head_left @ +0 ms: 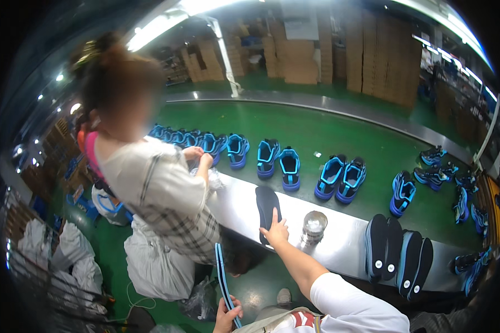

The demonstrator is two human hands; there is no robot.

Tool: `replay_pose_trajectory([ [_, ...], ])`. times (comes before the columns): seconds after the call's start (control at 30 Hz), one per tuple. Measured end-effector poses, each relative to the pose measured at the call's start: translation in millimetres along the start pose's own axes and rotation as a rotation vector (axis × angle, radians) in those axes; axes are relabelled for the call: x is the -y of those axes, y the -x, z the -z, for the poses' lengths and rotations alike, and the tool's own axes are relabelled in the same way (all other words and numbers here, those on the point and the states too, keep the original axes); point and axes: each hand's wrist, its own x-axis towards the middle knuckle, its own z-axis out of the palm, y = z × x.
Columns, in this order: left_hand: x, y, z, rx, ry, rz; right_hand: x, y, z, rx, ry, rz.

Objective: The person inserts insoles into shoes on a production line, placing the shoes back onto the conveyor belt and reaching for more insoles from a nearby shelf.

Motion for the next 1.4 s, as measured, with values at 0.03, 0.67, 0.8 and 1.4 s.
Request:
replay_pose_trajectory([
  [0.03,-15,-15,-6,0.008,-0.021,-0.001,-1,-12,-3,-0.004,0.026,-0.016],
  [0.67,-116,-198,-114,0.359,0.094,-0.02,-2,-14,32,0.246,-0.121,0.093],
  [0.8,-130,-208,-179,0.459,0.165,-0.148,-23,42,124,0.324,-0.404,0.269],
  [1.4,148,-190,-396,1.343,-1.41,0.646,-310,136,221,-0.71,0.261,-0.389],
])
